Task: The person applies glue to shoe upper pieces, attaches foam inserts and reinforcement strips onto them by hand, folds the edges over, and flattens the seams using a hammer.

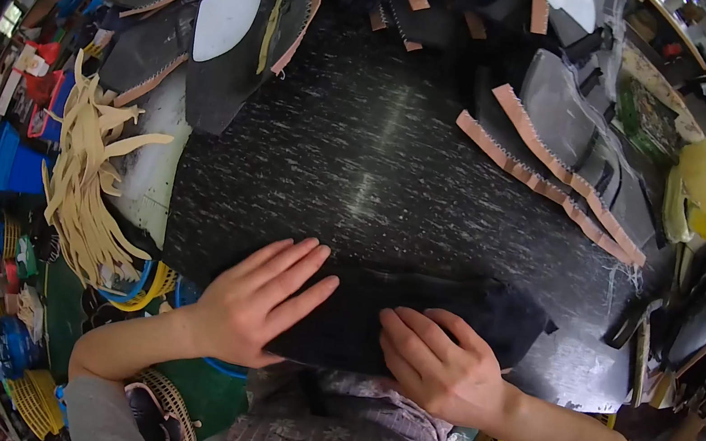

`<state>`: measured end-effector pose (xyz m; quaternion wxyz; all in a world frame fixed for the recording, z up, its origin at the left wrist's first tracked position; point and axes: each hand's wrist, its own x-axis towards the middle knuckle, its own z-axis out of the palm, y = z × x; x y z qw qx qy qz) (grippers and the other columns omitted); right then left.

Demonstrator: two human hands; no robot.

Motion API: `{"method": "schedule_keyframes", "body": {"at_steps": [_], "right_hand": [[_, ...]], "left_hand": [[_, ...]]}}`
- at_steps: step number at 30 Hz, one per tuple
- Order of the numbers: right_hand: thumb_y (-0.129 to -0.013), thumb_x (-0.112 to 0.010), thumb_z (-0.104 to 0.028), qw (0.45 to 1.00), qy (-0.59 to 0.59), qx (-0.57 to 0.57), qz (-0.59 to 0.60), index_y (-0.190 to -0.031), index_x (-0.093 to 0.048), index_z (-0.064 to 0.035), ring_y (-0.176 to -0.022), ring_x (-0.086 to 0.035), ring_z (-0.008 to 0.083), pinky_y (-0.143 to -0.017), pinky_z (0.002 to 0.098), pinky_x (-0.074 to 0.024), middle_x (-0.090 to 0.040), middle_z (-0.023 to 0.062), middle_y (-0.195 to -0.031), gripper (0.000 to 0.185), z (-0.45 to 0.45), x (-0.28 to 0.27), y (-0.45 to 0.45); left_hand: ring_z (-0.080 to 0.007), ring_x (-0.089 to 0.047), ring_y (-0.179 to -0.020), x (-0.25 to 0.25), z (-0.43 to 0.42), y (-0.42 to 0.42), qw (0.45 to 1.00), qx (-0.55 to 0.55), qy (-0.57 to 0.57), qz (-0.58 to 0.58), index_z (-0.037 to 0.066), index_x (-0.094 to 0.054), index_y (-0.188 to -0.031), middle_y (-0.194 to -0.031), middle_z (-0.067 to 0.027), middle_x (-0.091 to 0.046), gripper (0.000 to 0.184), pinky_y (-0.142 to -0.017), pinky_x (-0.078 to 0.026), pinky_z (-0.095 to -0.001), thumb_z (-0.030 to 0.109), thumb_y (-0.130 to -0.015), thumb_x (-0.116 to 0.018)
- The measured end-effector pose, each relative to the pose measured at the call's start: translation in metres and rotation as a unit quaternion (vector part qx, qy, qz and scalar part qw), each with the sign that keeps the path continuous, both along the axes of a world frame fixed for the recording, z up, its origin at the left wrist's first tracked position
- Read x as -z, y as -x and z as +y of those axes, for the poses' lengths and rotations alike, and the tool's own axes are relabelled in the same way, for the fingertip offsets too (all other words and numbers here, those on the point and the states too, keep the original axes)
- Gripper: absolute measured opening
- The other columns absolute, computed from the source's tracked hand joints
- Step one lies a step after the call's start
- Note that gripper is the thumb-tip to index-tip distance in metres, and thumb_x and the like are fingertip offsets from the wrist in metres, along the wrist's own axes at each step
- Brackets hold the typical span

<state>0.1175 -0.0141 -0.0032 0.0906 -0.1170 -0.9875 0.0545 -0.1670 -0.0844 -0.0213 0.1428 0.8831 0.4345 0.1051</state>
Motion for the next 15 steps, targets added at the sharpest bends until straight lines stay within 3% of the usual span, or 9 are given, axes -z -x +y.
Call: {"method": "schedule_keyframes", "body": {"at_steps": [2, 4, 5, 7, 8, 9, 10, 13, 15], "right_hand": [[-0.079, -0.077, -0.024, 0.993, 0.097, 0.033, 0.063, -0.098, -0.07, -0.0008, -0.097, -0.067, 0.0245, -0.078, 0.0359, -0.0555, -0.068, 0.0125, -0.109, 0.031, 0.005, -0.014, -0.006], [-0.085, -0.076, -0.022, 0.956, 0.24, 0.131, 0.109, -0.093, -0.066, 0.0017, -0.08, -0.065, 0.0241, -0.069, 0.0318, -0.0521, -0.066, 0.0121, -0.096, 0.027, 0.021, -0.057, -0.017], [-0.089, -0.074, -0.023, 0.922, 0.325, 0.185, 0.103, -0.093, -0.065, 0.003, -0.077, -0.063, 0.0219, -0.068, 0.0299, -0.0501, -0.065, 0.0121, -0.092, 0.028, 0.027, -0.075, -0.028], [-0.103, -0.06, -0.028, 0.786, 0.516, 0.277, 0.196, -0.104, -0.062, 0.0037, -0.082, -0.052, 0.0083, -0.074, 0.0231, -0.0433, -0.059, 0.0009, -0.089, 0.032, 0.025, -0.076, -0.034], [-0.106, -0.055, -0.029, 0.701, 0.594, 0.285, 0.273, -0.109, -0.062, 0.0032, -0.085, -0.049, 0.0047, -0.077, 0.0214, -0.0416, -0.058, -0.0031, -0.089, 0.033, 0.021, -0.06, -0.032], [-0.107, -0.052, -0.029, 0.679, 0.628, 0.265, 0.273, -0.117, -0.061, 0.0025, -0.091, -0.049, 0.0034, -0.082, 0.0204, -0.0412, -0.059, -0.0064, -0.096, 0.034, 0.022, -0.042, -0.04], [-0.107, -0.052, -0.029, 0.661, 0.643, 0.261, 0.286, -0.118, -0.061, 0.0021, -0.091, -0.049, 0.0036, -0.082, 0.0201, -0.0414, -0.059, -0.0056, -0.097, 0.034, 0.018, -0.032, -0.038], [-0.101, -0.064, -0.023, 0.649, 0.64, 0.244, 0.332, -0.12, -0.06, 0.0012, -0.098, -0.053, 0.0041, -0.087, 0.0223, -0.0448, -0.062, -0.0023, -0.103, 0.031, 0.009, -0.022, -0.029], [-0.094, -0.073, -0.015, 0.661, 0.612, 0.269, 0.339, -0.12, -0.061, 0.0018, -0.099, -0.058, 0.0057, -0.088, 0.0244, -0.0488, -0.066, 0.0007, -0.106, 0.033, 0.013, -0.026, -0.04]], "left_hand": [[-0.0371, -0.048, -0.136, -0.019, 0.007, 0.02, 0.995, 0.016, -0.009, -0.101, -0.002, -0.061, -0.129, -0.142, -0.0268, -0.052, 0.061, -0.113, -0.037, -0.0532, 0.027, -0.076, -0.074], [-0.0355, -0.052, -0.13, -0.05, 0.006, 0.043, 0.945, -0.142, -0.16, -0.249, -0.003, -0.059, -0.128, -0.141, -0.0221, -0.053, 0.058, -0.111, -0.039, -0.0484, 0.011, -0.074, -0.075], [-0.0355, -0.052, -0.13, -0.044, 0.012, 0.038, 0.944, -0.125, -0.173, -0.251, -0.003, -0.059, -0.128, -0.141, -0.0221, -0.053, 0.058, -0.111, -0.039, -0.0484, 0.011, -0.074, -0.075], [-0.0264, -0.055, -0.12, -0.013, 0.017, 0.03, 0.889, -0.147, -0.073, -0.427, -0.003, -0.05, -0.135, -0.129, -0.015, -0.057, 0.061, -0.107, -0.041, -0.0431, 0.01, -0.079, -0.072], [-0.024, -0.054, -0.121, -0.009, 0.013, -0.005, 0.818, -0.121, 0.206, -0.523, -0.003, -0.049, -0.136, -0.132, -0.0146, -0.054, 0.068, -0.108, -0.04, -0.0409, 0.017, -0.078, -0.079], [-0.0217, -0.051, -0.126, 0.011, 0.005, -0.04, 0.731, -0.104, 0.317, -0.595, -0.002, -0.048, -0.138, -0.138, -0.0141, -0.051, 0.072, -0.11, -0.038, -0.0395, 0.019, -0.078, -0.083], [-0.0204, -0.056, -0.122, -0.001, 0.007, -0.077, 0.597, -0.112, 0.367, -0.704, -0.002, -0.052, -0.135, -0.133, -0.0124, -0.058, 0.064, -0.105, -0.044, -0.0364, 0.017, -0.082, -0.083], [-0.0167, -0.064, -0.11, -0.011, 0.03, -0.109, 0.583, -0.173, 0.432, -0.665, -0.002, -0.059, -0.13, -0.122, -0.0096, -0.067, 0.05, -0.096, -0.051, -0.0314, 0.014, -0.087, -0.079], [-0.0143, -0.065, -0.107, -0.021, 0.046, -0.122, 0.649, -0.178, 0.427, -0.604, 0.0, -0.063, -0.124, -0.118, -0.006, -0.068, 0.037, -0.093, -0.052, -0.0295, 0.005, -0.09, -0.073]]}}
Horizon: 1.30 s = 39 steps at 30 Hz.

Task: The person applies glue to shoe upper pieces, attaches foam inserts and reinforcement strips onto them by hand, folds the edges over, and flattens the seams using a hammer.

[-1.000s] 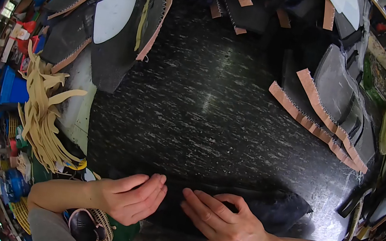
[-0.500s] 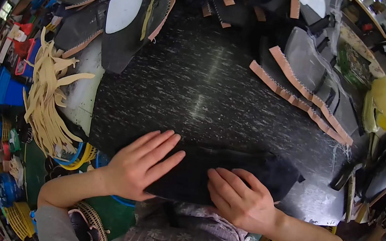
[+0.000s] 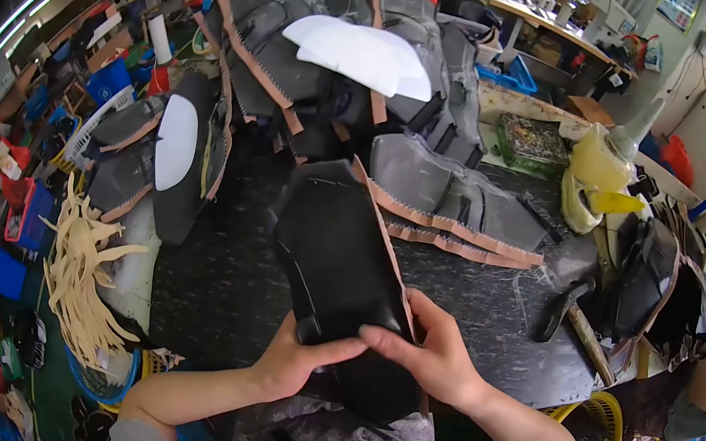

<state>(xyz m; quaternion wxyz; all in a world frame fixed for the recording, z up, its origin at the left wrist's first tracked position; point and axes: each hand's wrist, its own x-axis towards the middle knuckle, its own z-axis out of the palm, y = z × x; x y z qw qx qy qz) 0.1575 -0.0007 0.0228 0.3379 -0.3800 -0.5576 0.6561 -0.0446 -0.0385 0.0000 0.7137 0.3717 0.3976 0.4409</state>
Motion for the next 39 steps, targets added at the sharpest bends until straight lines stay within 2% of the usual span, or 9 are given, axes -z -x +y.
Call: {"method": "schedule_keyframes", "body": {"at_steps": [5, 18, 24, 25, 29, 31, 34, 35, 39], "right_hand": [[-0.096, -0.068, -0.011, 0.979, 0.1, 0.038, 0.172, -0.119, -0.062, 0.0032, -0.096, -0.063, 0.0079, -0.086, 0.0245, -0.0511, -0.07, 0.0035, -0.108, 0.028, -0.012, 0.02, -0.035], [-0.103, -0.058, -0.021, 0.931, 0.16, 0.13, 0.302, -0.118, -0.065, 0.0021, -0.087, -0.068, 0.0109, -0.078, 0.0248, -0.0544, -0.073, 0.0069, -0.101, 0.029, 0.003, 0.028, -0.14], [-0.095, -0.069, -0.014, 0.958, 0.036, 0.267, 0.095, -0.128, -0.059, -0.003, -0.103, -0.061, 0.0086, -0.092, 0.0263, -0.0484, -0.067, 0.0014, -0.112, 0.036, 0.0, -0.005, -0.165], [-0.092, -0.072, -0.014, 0.94, -0.127, 0.314, 0.044, -0.124, -0.061, -0.0042, -0.103, -0.062, 0.01, -0.089, 0.0252, -0.0498, -0.068, 0.0026, -0.11, 0.035, -0.005, 0.026, -0.218], [-0.098, -0.065, -0.02, 0.794, -0.29, 0.534, 0.003, -0.149, -0.044, -0.0045, -0.109, -0.064, 0.0187, -0.092, 0.0346, -0.0524, -0.064, 0.0109, -0.125, 0.057, 0.053, -0.03, -0.327], [-0.098, -0.066, -0.021, 0.682, -0.228, 0.5, -0.483, -0.147, -0.048, -0.01, -0.12, -0.059, 0.0241, -0.099, 0.0384, -0.0473, -0.058, 0.0125, -0.136, 0.053, 0.061, -0.004, -0.4], [-0.088, -0.074, -0.011, 0.367, -0.412, 0.433, -0.713, -0.135, -0.058, -0.0102, -0.128, -0.051, 0.0329, -0.101, 0.0427, -0.045, -0.05, 0.0132, -0.141, 0.049, 0.065, -0.003, -0.378], [-0.086, -0.074, -0.008, 0.38, -0.448, 0.438, -0.681, -0.132, -0.06, -0.009, -0.13, -0.05, 0.0332, -0.104, 0.045, -0.0432, -0.05, 0.0139, -0.141, 0.048, 0.067, -0.016, -0.345], [-0.088, -0.072, -0.013, 0.809, -0.43, 0.102, -0.387, -0.131, -0.059, -0.0071, -0.13, -0.049, 0.0366, -0.11, 0.046, -0.0374, -0.054, 0.0174, -0.136, 0.045, 0.105, -0.04, -0.187]], "left_hand": [[-0.013, -0.067, -0.097, 0.0, 0.009, -0.041, 0.986, 0.008, -0.166, 0.004, -0.001, -0.066, -0.117, -0.108, -0.0067, -0.071, 0.034, -0.086, -0.053, -0.0274, 0.012, -0.089, -0.077], [-0.0161, -0.064, -0.109, -0.002, 0.082, -0.121, 0.969, 0.22, 0.055, -0.095, 0.0, -0.06, -0.125, -0.118, -0.008, -0.067, 0.041, -0.097, -0.051, -0.0312, 0.015, -0.09, -0.075], [-0.0157, -0.059, -0.117, -0.018, 0.098, -0.169, 0.965, 0.201, 0.112, -0.124, -0.003, -0.057, -0.133, -0.122, -0.0086, -0.064, 0.048, -0.101, -0.047, -0.0331, 0.022, -0.095, -0.071], [-0.0185, -0.053, -0.125, 0.005, 0.105, -0.172, 0.96, 0.262, 0.07, -0.072, 0.0, -0.055, -0.137, -0.134, -0.0111, -0.056, 0.051, -0.103, -0.045, -0.036, 0.024, -0.095, -0.071], [-0.0343, -0.043, -0.134, -0.019, 0.125, -0.129, 0.734, 0.214, -0.54, 0.351, 0.016, -0.057, -0.14, -0.15, -0.0181, -0.037, 0.055, -0.111, -0.037, -0.046, 0.023, -0.087, -0.074], [-0.0411, -0.036, -0.139, -0.017, 0.146, -0.108, 0.59, 0.131, -0.62, 0.501, 0.015, -0.053, -0.142, -0.154, -0.0215, -0.032, 0.067, -0.115, -0.028, -0.0553, 0.027, -0.082, -0.078], [-0.0401, -0.034, -0.141, -0.021, 0.178, -0.083, 0.56, 0.08, -0.598, 0.568, 0.008, -0.042, -0.147, -0.152, -0.0225, -0.035, 0.08, -0.117, -0.024, -0.057, 0.035, -0.081, -0.078], [-0.0401, -0.034, -0.141, -0.021, 0.18, -0.077, 0.558, 0.064, -0.593, 0.577, 0.008, -0.042, -0.147, -0.152, -0.0225, -0.035, 0.08, -0.117, -0.024, -0.057, 0.035, -0.081, -0.078], [-0.0377, -0.035, -0.142, -0.011, 0.184, -0.066, 0.602, 0.063, -0.574, 0.551, 0.003, -0.04, -0.147, -0.15, -0.0201, -0.037, 0.079, -0.119, -0.022, -0.0549, 0.037, -0.085, -0.075]]}}
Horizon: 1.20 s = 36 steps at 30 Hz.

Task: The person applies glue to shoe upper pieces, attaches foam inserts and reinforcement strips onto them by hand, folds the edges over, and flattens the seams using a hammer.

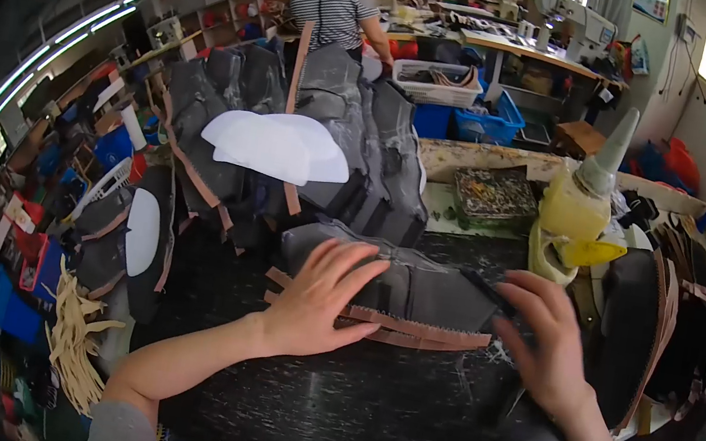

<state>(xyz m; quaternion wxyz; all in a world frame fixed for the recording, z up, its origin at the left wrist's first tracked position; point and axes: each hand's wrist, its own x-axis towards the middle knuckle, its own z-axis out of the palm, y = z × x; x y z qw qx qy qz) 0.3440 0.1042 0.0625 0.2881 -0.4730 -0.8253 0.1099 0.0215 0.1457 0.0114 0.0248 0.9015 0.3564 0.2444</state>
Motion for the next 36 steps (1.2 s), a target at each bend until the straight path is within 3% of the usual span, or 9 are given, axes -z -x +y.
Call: {"method": "schedule_keyframes", "body": {"at_steps": [6, 8, 12, 18, 19, 22, 25, 29, 36], "right_hand": [[-0.086, -0.076, -0.027, 0.995, -0.03, -0.084, -0.034, -0.132, -0.052, -0.0019, -0.118, -0.055, 0.0364, -0.1, 0.0434, -0.0439, -0.06, 0.0176, -0.122, 0.058, 0.103, 0.077, 0.083], [-0.079, -0.08, -0.025, 0.976, -0.172, -0.093, -0.092, -0.125, -0.056, -0.0031, -0.102, -0.06, 0.0322, -0.09, 0.0423, -0.0471, -0.063, 0.0126, -0.106, 0.056, 0.071, 0.054, 0.091], [-0.071, -0.087, -0.03, 0.921, -0.353, -0.097, -0.134, -0.12, -0.061, -0.009, -0.075, -0.063, 0.0203, -0.072, 0.0361, -0.0502, -0.063, 0.0033, -0.09, 0.059, 0.013, 0.043, 0.079], [-0.07, -0.089, -0.033, 0.937, -0.005, -0.338, -0.087, -0.11, -0.069, -0.0082, -0.079, -0.068, 0.0222, -0.065, 0.0323, -0.0558, -0.066, 0.0087, -0.099, 0.051, -0.047, -0.032, 0.141], [-0.073, -0.088, -0.032, 0.933, 0.13, -0.327, -0.072, -0.111, -0.07, -0.0091, -0.081, -0.07, 0.0236, -0.065, 0.0317, -0.0573, -0.067, 0.0093, -0.103, 0.048, -0.045, -0.015, 0.152], [-0.08, -0.08, -0.02, 0.948, -0.076, -0.296, -0.089, -0.113, -0.069, -0.0095, -0.098, -0.066, 0.0313, -0.085, 0.0435, -0.0543, -0.064, 0.0107, -0.114, 0.036, 0.011, 0.008, 0.189], [-0.077, -0.08, -0.015, 0.968, -0.169, -0.184, 0.008, -0.122, -0.062, -0.0076, -0.113, -0.058, 0.0371, -0.095, 0.0429, -0.0501, -0.056, 0.0158, -0.129, 0.049, 0.099, 0.006, 0.213], [-0.074, -0.082, -0.013, 0.969, -0.222, -0.1, 0.041, -0.133, -0.054, -0.0069, -0.121, -0.053, 0.0386, -0.099, 0.0427, -0.0476, -0.05, 0.0165, -0.136, 0.066, 0.179, 0.015, 0.236], [-0.085, -0.076, -0.014, 0.956, -0.208, -0.178, 0.103, -0.105, -0.07, -0.0036, -0.095, -0.067, 0.0347, -0.082, 0.0406, -0.0547, -0.07, 0.0135, -0.108, 0.024, 0.195, 0.02, 0.222]], "left_hand": [[-0.0361, -0.034, -0.143, 0.01, 0.041, 0.009, 0.993, -0.065, -0.103, 0.005, -0.001, -0.033, -0.15, -0.148, -0.0221, -0.041, 0.078, -0.12, -0.022, -0.0529, 0.031, -0.09, -0.071], [-0.034, -0.045, -0.133, 0.013, 0.043, 0.029, 0.996, -0.057, -0.016, 0.059, -0.001, -0.038, -0.147, -0.135, -0.0188, -0.052, 0.075, -0.119, -0.026, -0.0504, 0.027, -0.087, -0.073], [-0.0198, -0.06, -0.087, -0.006, -0.012, 0.046, 0.953, 0.021, -0.303, -0.018, 0.001, -0.06, -0.125, -0.094, -0.0063, -0.056, 0.042, -0.091, -0.051, -0.0374, 0.011, -0.084, -0.061], [-0.0184, -0.063, -0.069, -0.042, -0.151, 0.115, 0.986, 0.032, 0.074, -0.143, 0.01, -0.059, -0.135, -0.087, -0.0032, -0.06, 0.052, -0.061, -0.053, -0.0298, 0.022, -0.086, -0.072], [-0.0201, -0.066, -0.074, -0.031, -0.162, 0.13, 0.985, -0.003, 0.134, -0.11, 0.009, -0.059, -0.135, -0.095, -0.0046, -0.064, 0.054, -0.061, -0.054, -0.0304, 0.027, -0.087, -0.076], [-0.0228, -0.066, -0.092, 0.01, -0.167, 0.165, 0.98, -0.118, 0.154, 0.045, 0.009, -0.062, -0.131, -0.109, -0.0072, -0.065, 0.049, -0.076, -0.055, -0.034, 0.024, -0.087, -0.076], [-0.0316, -0.055, -0.12, -0.009, -0.148, 0.168, 0.981, -0.142, 0.058, -0.116, 0.007, -0.069, -0.114, -0.129, -0.0104, -0.061, 0.034, -0.104, -0.043, -0.0445, 0.017, -0.084, -0.078], [-0.031, -0.053, -0.121, -0.042, -0.05, 0.142, 0.982, -0.093, -0.143, -0.077, 0.004, -0.065, -0.115, -0.131, -0.0121, -0.057, 0.034, -0.103, -0.042, -0.0433, 0.016, -0.084, -0.075], [-0.0235, -0.056, -0.11, -0.045, 0.112, 0.106, 0.965, -0.1, -0.24, 0.041, 0.006, -0.067, -0.105, -0.109, -0.007, -0.062, 0.034, -0.098, -0.042, -0.0389, 0.025, -0.079, -0.076]]}}
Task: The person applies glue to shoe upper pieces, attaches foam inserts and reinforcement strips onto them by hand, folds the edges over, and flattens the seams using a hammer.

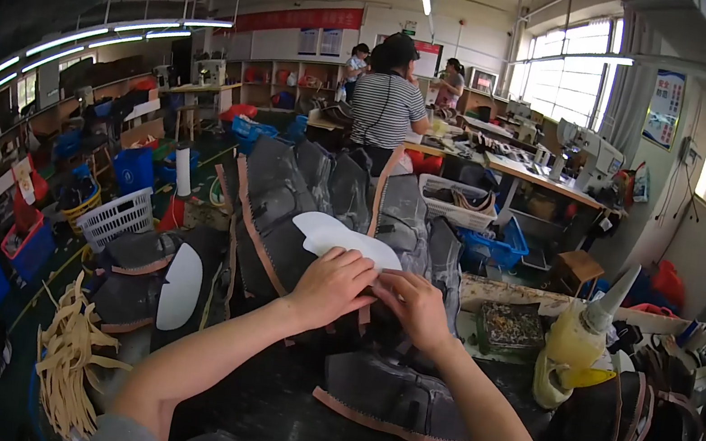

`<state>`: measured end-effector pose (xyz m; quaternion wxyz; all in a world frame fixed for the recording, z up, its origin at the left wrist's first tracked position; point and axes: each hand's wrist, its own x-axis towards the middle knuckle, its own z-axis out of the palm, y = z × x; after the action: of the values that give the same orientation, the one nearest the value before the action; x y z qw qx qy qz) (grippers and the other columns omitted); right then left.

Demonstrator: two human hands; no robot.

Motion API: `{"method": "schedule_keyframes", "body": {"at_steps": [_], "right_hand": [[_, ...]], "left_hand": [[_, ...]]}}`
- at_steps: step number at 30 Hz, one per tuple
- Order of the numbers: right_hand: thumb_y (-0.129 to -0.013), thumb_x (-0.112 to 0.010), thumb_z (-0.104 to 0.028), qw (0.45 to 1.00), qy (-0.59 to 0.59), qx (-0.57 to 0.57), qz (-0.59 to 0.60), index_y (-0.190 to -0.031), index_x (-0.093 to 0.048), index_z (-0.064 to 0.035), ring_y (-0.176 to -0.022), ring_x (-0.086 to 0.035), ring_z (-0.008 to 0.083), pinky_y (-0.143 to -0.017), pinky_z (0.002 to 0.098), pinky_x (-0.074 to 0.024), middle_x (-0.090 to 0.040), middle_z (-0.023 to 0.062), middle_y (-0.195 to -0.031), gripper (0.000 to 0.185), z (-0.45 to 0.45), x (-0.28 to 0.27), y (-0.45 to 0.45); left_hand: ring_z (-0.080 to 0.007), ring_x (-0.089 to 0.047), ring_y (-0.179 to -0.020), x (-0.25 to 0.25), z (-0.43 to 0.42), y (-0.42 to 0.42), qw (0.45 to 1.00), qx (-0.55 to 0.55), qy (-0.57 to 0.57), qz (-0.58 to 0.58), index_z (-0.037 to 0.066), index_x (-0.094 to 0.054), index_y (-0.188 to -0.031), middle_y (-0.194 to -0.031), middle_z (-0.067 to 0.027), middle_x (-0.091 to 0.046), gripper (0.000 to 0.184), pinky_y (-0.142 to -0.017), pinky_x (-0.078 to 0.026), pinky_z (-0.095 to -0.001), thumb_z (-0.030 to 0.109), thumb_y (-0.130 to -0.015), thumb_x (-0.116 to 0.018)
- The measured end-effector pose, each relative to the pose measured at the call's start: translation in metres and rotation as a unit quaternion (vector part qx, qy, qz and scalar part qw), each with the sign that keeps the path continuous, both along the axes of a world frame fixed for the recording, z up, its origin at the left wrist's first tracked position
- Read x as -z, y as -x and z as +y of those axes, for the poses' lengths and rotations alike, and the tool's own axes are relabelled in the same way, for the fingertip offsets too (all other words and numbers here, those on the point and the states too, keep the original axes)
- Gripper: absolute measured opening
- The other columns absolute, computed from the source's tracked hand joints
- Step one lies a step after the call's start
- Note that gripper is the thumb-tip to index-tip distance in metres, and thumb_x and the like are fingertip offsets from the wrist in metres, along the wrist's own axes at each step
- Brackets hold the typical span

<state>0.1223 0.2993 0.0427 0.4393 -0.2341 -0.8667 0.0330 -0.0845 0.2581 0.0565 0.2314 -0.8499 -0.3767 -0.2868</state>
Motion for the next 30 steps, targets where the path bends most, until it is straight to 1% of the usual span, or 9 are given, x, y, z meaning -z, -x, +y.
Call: {"method": "schedule_keyframes", "body": {"at_steps": [5, 8, 10, 13, 17, 21, 24, 27, 30], "right_hand": [[-0.092, -0.071, -0.019, 0.999, 0.046, 0.018, 0.001, -0.105, -0.071, -0.003, -0.078, -0.071, 0.029, -0.071, 0.0365, -0.0553, -0.072, 0.0124, -0.088, 0.021, 0.014, -0.009, -0.002], [-0.1, -0.063, -0.023, 0.959, 0.28, -0.021, 0.025, -0.12, -0.065, -0.0009, -0.076, -0.067, 0.0141, -0.07, 0.0306, -0.0539, -0.07, 0.0108, -0.084, 0.03, 0.007, 0.002, 0.004], [-0.101, -0.062, -0.023, 0.938, 0.332, -0.043, 0.085, -0.126, -0.062, -0.0005, -0.079, -0.068, 0.015, -0.074, 0.0307, -0.0543, -0.07, 0.0118, -0.089, 0.033, 0.003, 0.002, 0.003], [-0.099, -0.064, -0.025, 0.937, 0.344, -0.036, 0.057, -0.139, -0.051, 0.0005, -0.088, -0.069, 0.0187, -0.084, 0.0318, -0.0542, -0.07, 0.0153, -0.102, 0.049, -0.007, 0.003, -0.01], [-0.09, -0.076, -0.029, 0.961, 0.271, -0.003, -0.057, -0.147, -0.044, -0.0028, -0.113, -0.063, 0.0238, -0.096, 0.0376, -0.0508, -0.056, 0.0192, -0.135, 0.07, -0.089, -0.024, -0.022], [-0.086, -0.08, -0.034, 0.745, 0.587, -0.295, 0.115, -0.159, -0.019, -0.0093, -0.133, -0.048, 0.0285, -0.109, 0.0466, -0.042, -0.036, 0.0182, -0.153, 0.099, -0.216, -0.007, -0.004], [-0.091, -0.077, -0.019, 0.722, 0.642, -0.249, -0.063, -0.139, -0.053, 0.0008, -0.098, -0.069, 0.0166, -0.082, 0.0314, -0.0584, -0.068, 0.0136, -0.114, 0.058, -0.271, 0.017, -0.011], [-0.095, -0.071, -0.013, 0.724, 0.664, -0.169, 0.081, -0.124, -0.063, 0.0032, -0.078, -0.068, 0.0088, -0.067, 0.0233, -0.0574, -0.072, 0.0069, -0.092, 0.034, -0.289, 0.034, -0.029], [-0.099, -0.065, -0.011, 0.764, 0.637, -0.083, 0.06, -0.131, -0.059, 0.0016, -0.071, -0.063, 0.0059, -0.065, 0.0205, -0.0535, -0.07, 0.0045, -0.089, 0.035, -0.278, 0.02, -0.048]], "left_hand": [[-0.0243, -0.063, -0.097, -0.032, 0.01, -0.004, 0.998, 0.005, 0.059, 0.0, 0.008, -0.068, -0.09, -0.09, -0.0052, -0.067, 0.024, -0.081, -0.05, -0.0395, 0.027, -0.078, -0.078], [-0.0286, -0.067, -0.087, -0.034, 0.017, 0.006, 0.993, 0.007, 0.119, -0.015, 0.008, -0.071, -0.092, -0.086, -0.0089, -0.068, 0.018, -0.074, -0.053, -0.0378, 0.022, -0.081, -0.076], [-0.0225, -0.068, -0.076, -0.031, 0.019, 0.018, 0.977, 0.019, 0.102, -0.186, 0.006, -0.071, -0.089, -0.083, -0.009, -0.068, 0.012, -0.069, -0.052, -0.0315, 0.018, -0.086, -0.074], [-0.007, -0.062, -0.08, -0.069, -0.013, 0.082, 0.755, 0.076, -0.078, -0.647, 0.005, -0.067, -0.103, -0.093, -0.0009, -0.068, 0.012, -0.069, -0.049, -0.0239, 0.015, -0.098, -0.066], [-0.0136, -0.065, -0.102, -0.089, -0.135, 0.141, 0.694, 0.121, -0.157, -0.693, -0.001, -0.059, -0.119, -0.112, -0.0079, -0.068, 0.025, -0.087, -0.054, -0.03, 0.015, -0.1, -0.063], [-0.0157, -0.065, -0.104, -0.011, -0.239, 0.082, 0.694, 0.09, 0.065, -0.711, -0.003, -0.055, -0.123, -0.117, -0.0109, -0.066, 0.026, -0.093, -0.052, -0.0303, 0.005, -0.099, -0.061], [-0.0139, -0.064, -0.106, 0.055, -0.291, 0.041, 0.634, 0.098, 0.197, -0.741, -0.003, -0.053, -0.125, -0.116, -0.0123, -0.065, 0.032, -0.095, -0.051, -0.0288, -0.005, -0.094, -0.062], [-0.0124, -0.067, -0.093, 0.064, -0.319, 0.035, 0.603, 0.075, 0.301, -0.735, -0.003, -0.053, -0.128, -0.107, -0.0107, -0.068, 0.039, -0.079, -0.055, -0.0228, -0.007, -0.091, -0.065], [-0.0067, -0.064, -0.067, 0.076, -0.335, 0.039, 0.795, -0.011, 0.345, -0.499, -0.002, -0.06, -0.132, -0.084, -0.0075, -0.069, 0.046, -0.06, -0.051, -0.0203, -0.001, -0.088, -0.073]]}}
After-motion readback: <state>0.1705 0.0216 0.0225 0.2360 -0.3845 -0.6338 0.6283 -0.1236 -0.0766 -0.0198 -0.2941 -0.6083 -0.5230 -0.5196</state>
